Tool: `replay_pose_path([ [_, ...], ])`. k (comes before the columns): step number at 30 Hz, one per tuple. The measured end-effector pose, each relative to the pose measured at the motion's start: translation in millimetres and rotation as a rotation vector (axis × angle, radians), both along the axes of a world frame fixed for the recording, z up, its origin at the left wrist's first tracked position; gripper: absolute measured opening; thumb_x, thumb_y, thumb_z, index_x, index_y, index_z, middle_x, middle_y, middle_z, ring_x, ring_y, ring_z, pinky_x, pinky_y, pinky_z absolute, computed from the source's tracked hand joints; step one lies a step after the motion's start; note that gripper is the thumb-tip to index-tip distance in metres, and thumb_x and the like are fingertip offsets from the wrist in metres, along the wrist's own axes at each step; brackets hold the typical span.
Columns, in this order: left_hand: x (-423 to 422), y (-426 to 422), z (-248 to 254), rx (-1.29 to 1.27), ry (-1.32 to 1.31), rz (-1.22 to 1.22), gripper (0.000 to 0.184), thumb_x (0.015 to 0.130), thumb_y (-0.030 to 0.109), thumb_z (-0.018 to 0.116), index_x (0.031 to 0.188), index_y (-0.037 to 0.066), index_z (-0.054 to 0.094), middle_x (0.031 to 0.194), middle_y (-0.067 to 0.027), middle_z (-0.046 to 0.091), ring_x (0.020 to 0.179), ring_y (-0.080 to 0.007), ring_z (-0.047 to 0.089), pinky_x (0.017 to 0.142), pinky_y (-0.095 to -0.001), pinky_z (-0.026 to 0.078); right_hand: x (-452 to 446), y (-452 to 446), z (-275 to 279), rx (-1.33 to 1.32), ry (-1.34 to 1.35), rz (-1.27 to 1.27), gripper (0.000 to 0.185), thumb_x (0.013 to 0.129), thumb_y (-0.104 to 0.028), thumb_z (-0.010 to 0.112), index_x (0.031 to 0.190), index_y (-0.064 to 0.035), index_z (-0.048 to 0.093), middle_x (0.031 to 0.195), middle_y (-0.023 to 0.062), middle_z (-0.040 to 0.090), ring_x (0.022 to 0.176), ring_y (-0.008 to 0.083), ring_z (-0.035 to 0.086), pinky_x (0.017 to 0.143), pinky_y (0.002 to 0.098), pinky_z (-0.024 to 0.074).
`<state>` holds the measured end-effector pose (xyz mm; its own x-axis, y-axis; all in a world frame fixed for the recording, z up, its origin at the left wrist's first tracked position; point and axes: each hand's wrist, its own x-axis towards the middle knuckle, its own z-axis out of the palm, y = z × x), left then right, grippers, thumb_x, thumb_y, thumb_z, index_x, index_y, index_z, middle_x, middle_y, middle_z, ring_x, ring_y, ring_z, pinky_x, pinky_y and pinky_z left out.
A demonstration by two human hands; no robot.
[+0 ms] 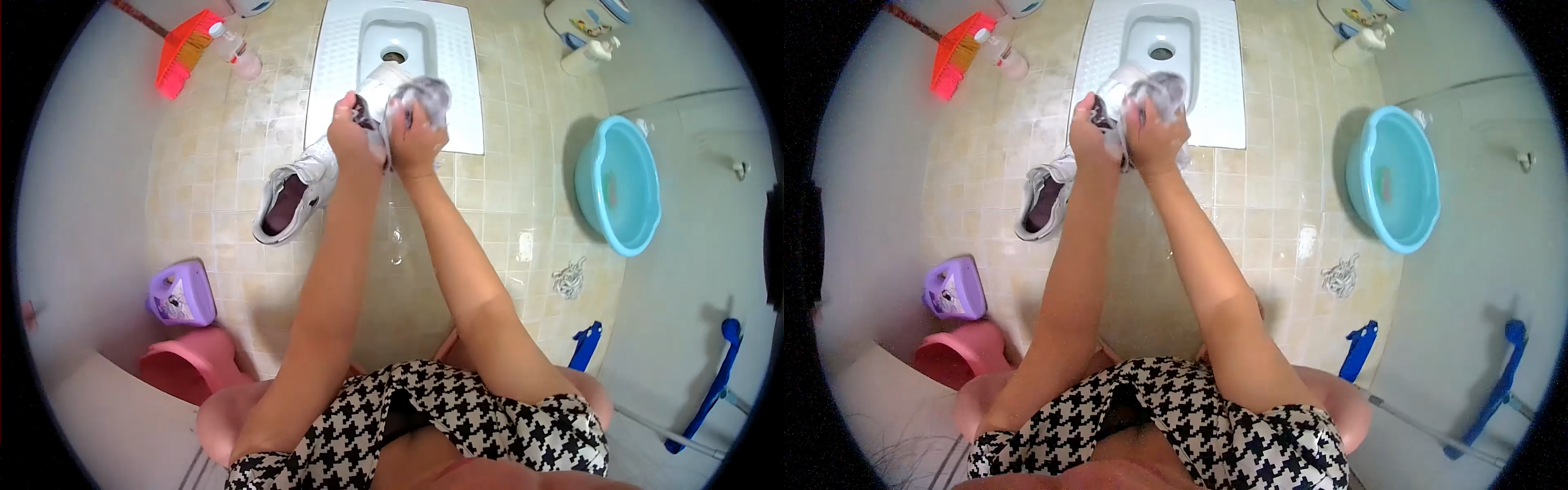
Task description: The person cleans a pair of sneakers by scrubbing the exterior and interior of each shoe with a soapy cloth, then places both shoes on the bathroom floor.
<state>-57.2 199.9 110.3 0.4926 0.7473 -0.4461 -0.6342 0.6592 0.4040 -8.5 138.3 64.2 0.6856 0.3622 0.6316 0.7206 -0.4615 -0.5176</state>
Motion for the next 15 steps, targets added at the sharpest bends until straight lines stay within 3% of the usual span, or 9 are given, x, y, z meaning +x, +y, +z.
replay_pose_path([
  [3, -8, 5, 12, -0.069, 0.049, -0.025, 0.029, 0.085, 0.027, 0.052, 0.102, 0.004, 0.057, 0.102, -0.0086, 0.06, 0.094, -0.0267, 0.057, 0.091, -0.0403, 0.042, -11, -25, -71, 0.161, 0.215, -0.263, 0.021, 0.082, -0.024, 0.056, 0.097, -0.0093, 0.059, 0.084, 0.0142, 0.063, 0.077, 0.0351, 0.059, 0.067, 0.0435, 0.047],
  [4, -9, 4, 9, -0.048, 0.06, -0.008, 0.03, 0.086, 0.027, 0.052, 0.103, 0.003, 0.057, 0.103, -0.0087, 0.06, 0.095, -0.0268, 0.057, 0.091, -0.0404, 0.042, -16, -46, -75, -0.016, 0.485, -0.289, 0.016, 0.083, -0.019, 0.053, 0.094, -0.008, 0.057, 0.087, 0.0151, 0.062, 0.08, 0.0354, 0.058, 0.068, 0.0442, 0.0459],
  [5, -8, 2, 12, -0.027, 0.068, 0.009, 0.031, 0.086, 0.028, 0.052, 0.104, 0.003, 0.056, 0.104, -0.0087, 0.06, 0.095, -0.0269, 0.057, 0.091, -0.0404, 0.042, -21, -56, -69, -0.1, 0.385, -0.306, 0.016, 0.084, -0.015, 0.049, 0.096, -0.0061, 0.054, 0.096, 0.0162, 0.06, 0.087, 0.0356, 0.058, 0.071, 0.0443, 0.0457],
  [8, -6, -8, 8, -0.008, 0.103, 0.027, 0.034, 0.086, 0.03, 0.051, 0.106, 0.002, 0.055, 0.107, -0.01, 0.059, 0.097, -0.0274, 0.057, 0.089, -0.0413, 0.044, -14, -37, -57, 0.039, 0.283, -0.187, 0.016, 0.085, -0.015, 0.048, 0.095, -0.0042, 0.054, 0.099, 0.0181, 0.058, 0.091, 0.0364, 0.056, 0.074, 0.0448, 0.0447],
  [9, -5, -8, 3, 0.001, 0.096, 0.049, 0.034, 0.086, 0.03, 0.051, 0.106, 0.002, 0.055, 0.106, -0.0103, 0.059, 0.097, -0.0273, 0.057, 0.088, -0.0412, 0.044, -12, -21, -51, 0.058, 0.016, -0.137, 0.016, 0.085, -0.014, 0.048, 0.092, -0.0027, 0.055, 0.091, 0.017, 0.057, 0.088, 0.0371, 0.054, 0.074, 0.0443, 0.0439],
  [10, -5, -7, -2, 0.013, 0.09, 0.071, 0.035, 0.087, 0.031, 0.051, 0.106, 0.002, 0.055, 0.106, -0.0105, 0.059, 0.097, -0.0273, 0.057, 0.088, -0.0411, 0.044, -10, -4, -27, 0.262, 0.018, -0.031, 0.014, 0.084, -0.014, 0.049, 0.091, -0.0026, 0.054, 0.089, 0.0164, 0.056, 0.088, 0.0371, 0.053, 0.077, 0.0419, 0.0444],
  [11, -8, -4, -3, 0.027, 0.052, 0.02, 0.035, 0.087, 0.032, 0.05, 0.106, 0.003, 0.055, 0.106, -0.0109, 0.059, 0.096, -0.0269, 0.057, 0.086, -0.0411, 0.046, -11, -5, 10, 0.063, 0.149, 0.065, 0.014, 0.082, -0.013, 0.05, 0.091, -0.0025, 0.054, 0.091, 0.0166, 0.057, 0.089, 0.0369, 0.054, 0.078, 0.0401, 0.0454],
  [12, -9, 1, -1, -0.013, 0.068, -0.002, 0.036, 0.087, 0.034, 0.049, 0.106, 0.004, 0.055, 0.105, -0.0101, 0.059, 0.096, -0.0262, 0.057, 0.086, -0.041, 0.046, -9, 0, 17, 0.097, 0.181, 0.085, 0.013, 0.081, -0.013, 0.052, 0.09, -0.0026, 0.053, 0.09, 0.0179, 0.057, 0.087, 0.0374, 0.054, 0.076, 0.0412, 0.0451],
  [15, -8, -6, 13, -0.089, 0.216, 0.006, 0.036, 0.087, 0.036, 0.05, 0.106, 0.006, 0.056, 0.104, -0.0078, 0.06, 0.095, -0.0253, 0.057, 0.084, -0.04, 0.046, -6, -21, -59, 0.16, 0.021, -0.14, 0.015, 0.083, -0.014, 0.052, 0.092, -0.0027, 0.052, 0.093, 0.0198, 0.055, 0.09, 0.0382, 0.052, 0.076, 0.0448, 0.042],
])
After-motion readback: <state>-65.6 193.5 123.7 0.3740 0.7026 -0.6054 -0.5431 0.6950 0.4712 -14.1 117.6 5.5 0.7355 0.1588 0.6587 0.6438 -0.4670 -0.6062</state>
